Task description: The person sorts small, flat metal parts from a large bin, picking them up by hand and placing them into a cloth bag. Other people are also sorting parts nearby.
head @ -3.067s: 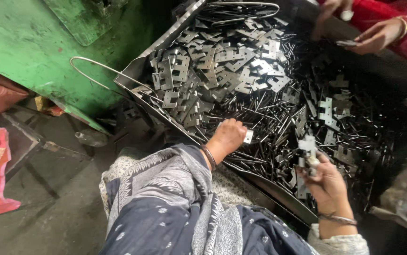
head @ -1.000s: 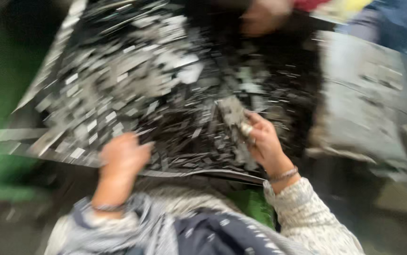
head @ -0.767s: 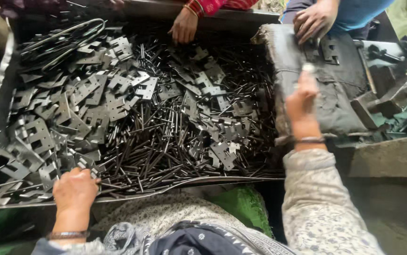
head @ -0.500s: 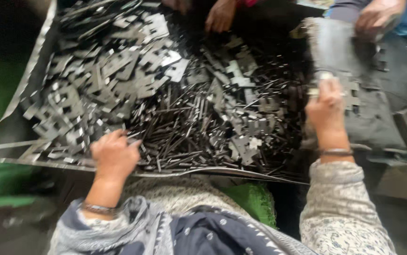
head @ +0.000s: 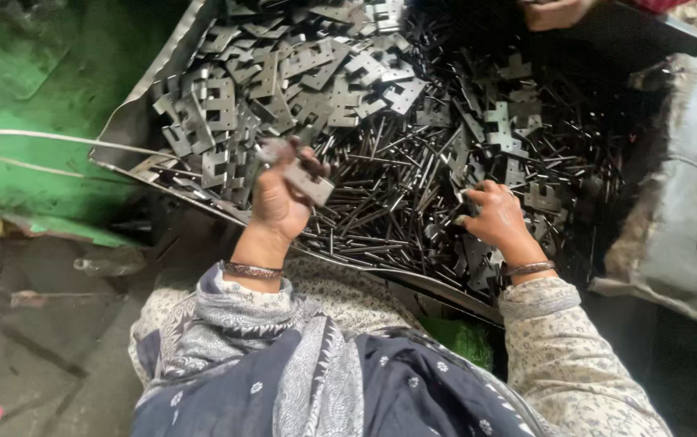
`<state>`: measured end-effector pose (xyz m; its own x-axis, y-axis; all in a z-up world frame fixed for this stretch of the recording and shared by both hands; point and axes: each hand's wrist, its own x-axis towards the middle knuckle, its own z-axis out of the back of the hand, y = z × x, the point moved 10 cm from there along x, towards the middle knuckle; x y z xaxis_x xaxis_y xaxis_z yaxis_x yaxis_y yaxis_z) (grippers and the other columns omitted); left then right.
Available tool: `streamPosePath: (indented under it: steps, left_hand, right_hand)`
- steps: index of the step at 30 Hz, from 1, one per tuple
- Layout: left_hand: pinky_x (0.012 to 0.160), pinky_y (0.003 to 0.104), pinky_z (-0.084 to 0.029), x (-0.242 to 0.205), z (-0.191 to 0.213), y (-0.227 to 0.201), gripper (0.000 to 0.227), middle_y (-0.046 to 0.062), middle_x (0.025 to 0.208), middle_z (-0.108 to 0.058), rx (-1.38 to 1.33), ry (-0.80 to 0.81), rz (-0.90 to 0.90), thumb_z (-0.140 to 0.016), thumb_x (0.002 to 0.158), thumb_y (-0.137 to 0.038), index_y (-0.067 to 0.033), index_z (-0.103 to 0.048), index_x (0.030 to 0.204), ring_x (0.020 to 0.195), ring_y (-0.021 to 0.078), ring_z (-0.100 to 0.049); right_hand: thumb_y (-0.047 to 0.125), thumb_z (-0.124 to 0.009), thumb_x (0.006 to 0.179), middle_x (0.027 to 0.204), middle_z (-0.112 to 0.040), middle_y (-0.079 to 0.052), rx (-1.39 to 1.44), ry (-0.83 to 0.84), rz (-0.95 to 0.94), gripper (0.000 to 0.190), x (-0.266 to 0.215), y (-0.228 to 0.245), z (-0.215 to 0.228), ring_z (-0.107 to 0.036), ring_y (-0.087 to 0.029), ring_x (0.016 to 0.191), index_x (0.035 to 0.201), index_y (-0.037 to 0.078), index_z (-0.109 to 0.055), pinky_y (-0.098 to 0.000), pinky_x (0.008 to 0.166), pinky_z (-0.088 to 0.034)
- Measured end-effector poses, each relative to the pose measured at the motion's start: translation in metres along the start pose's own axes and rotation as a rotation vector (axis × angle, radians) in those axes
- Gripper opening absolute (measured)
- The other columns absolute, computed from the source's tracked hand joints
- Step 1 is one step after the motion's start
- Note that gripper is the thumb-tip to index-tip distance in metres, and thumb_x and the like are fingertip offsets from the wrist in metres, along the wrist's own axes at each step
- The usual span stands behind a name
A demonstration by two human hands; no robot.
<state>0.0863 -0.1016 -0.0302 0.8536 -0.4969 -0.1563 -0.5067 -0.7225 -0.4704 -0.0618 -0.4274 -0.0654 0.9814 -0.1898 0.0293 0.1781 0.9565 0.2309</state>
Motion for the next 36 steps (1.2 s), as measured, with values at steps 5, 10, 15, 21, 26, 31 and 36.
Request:
streamPosePath:
  steps: [5, 10, 15, 21, 26, 31, 36]
  left_hand:
    - [0.075, 0.044, -0.054, -0.027, 0.016, 0.047, 0.053, 0.004, 0.091, -0.059, 0.25, -0.04, 0.376, -0.072, 0.086, -0.008, -0.0159, -0.048, 0.133, 0.087, 0.0222, -0.061]
    - [0.098, 0.041, -0.056, -0.043, 0.019, 0.046, 0.067, 0.001, 0.096, -0.066, 0.201, 0.136, 0.37, -0.075, 0.088, -0.008, -0.0116, -0.047, 0.149, 0.097, 0.0195, -0.065]
    - [0.095, 0.045, -0.057, -0.033, 0.04, 0.045, 0.051, 0.007, 0.098, -0.073, -0.129, 0.067, 0.349, -0.077, 0.09, -0.018, -0.0047, -0.058, 0.135, 0.1, 0.0258, -0.072]
    - [0.101, 0.049, -0.059, -0.026, 0.065, 0.018, 0.045, 0.007, 0.107, -0.074, -0.172, -0.017, 0.144, -0.081, 0.086, -0.017, -0.0101, -0.065, 0.127, 0.103, 0.0223, -0.072]
    - [0.096, 0.048, -0.06, -0.04, 0.083, 0.005, 0.045, 0.009, 0.105, -0.075, -0.147, -0.12, 0.122, -0.082, 0.082, -0.017, -0.0116, -0.065, 0.124, 0.099, 0.0226, -0.074]
    - [0.094, 0.045, -0.062, -0.046, 0.084, -0.007, 0.038, 0.01, 0.106, -0.074, -0.142, -0.158, 0.082, -0.08, 0.087, -0.017, -0.0104, -0.066, 0.121, 0.101, 0.0238, -0.073]
    - [0.089, 0.044, -0.064, -0.052, 0.087, -0.005, 0.035, 0.01, 0.11, -0.074, -0.058, -0.182, 0.087, -0.076, 0.088, -0.012, -0.0114, -0.065, 0.122, 0.101, 0.0233, -0.074]
  right_hand:
    - [0.018, -0.084, 0.077, 0.105, -0.069, -0.011, 0.02, -0.053, 0.062, 0.03, -0.006, 0.025, 0.017, -0.064, -0.035, 0.106, 0.101, 0.004, -0.072, -0.0433, 0.092, -0.052]
    - [-0.001, -0.063, 0.098, 0.101, -0.069, -0.01, 0.723, -0.194, -0.221, 0.016, -0.042, -0.004, 0.076, -0.071, -0.017, 0.083, 0.113, 0.001, -0.067, -0.0308, 0.067, -0.06]
    - [-0.012, -0.067, 0.091, 0.11, -0.069, -0.011, 1.236, -0.256, -0.013, 0.033, -0.026, 0.015, 0.121, -0.071, -0.019, 0.098, 0.121, -0.001, -0.063, -0.0346, 0.087, -0.062]
    - [0.0, -0.057, 0.084, 0.101, -0.073, -0.012, 2.147, -0.453, -0.682, 0.037, 0.016, 0.042, 0.062, -0.073, -0.024, 0.085, 0.118, 0.01, -0.066, -0.0364, 0.075, -0.063]
    - [0.0, -0.058, 0.11, 0.124, -0.07, -0.014, 1.343, 0.275, 0.146, 0.019, 0.054, 0.193, 0.018, -0.065, -0.023, 0.106, 0.122, 0.001, -0.072, -0.033, 0.096, -0.054]
    - [0.002, -0.062, 0.083, 0.112, -0.071, -0.006, -0.359, 0.123, 0.866, 0.044, 0.026, 0.255, -0.038, -0.061, -0.027, 0.12, 0.126, 0.011, -0.066, -0.044, 0.107, -0.043]
    - [0.003, -0.063, 0.095, 0.116, -0.07, -0.01, -0.402, 0.24, 0.674, 0.036, 0.014, 0.226, -0.033, -0.062, -0.027, 0.12, 0.131, 0.009, -0.065, -0.04, 0.111, -0.045]
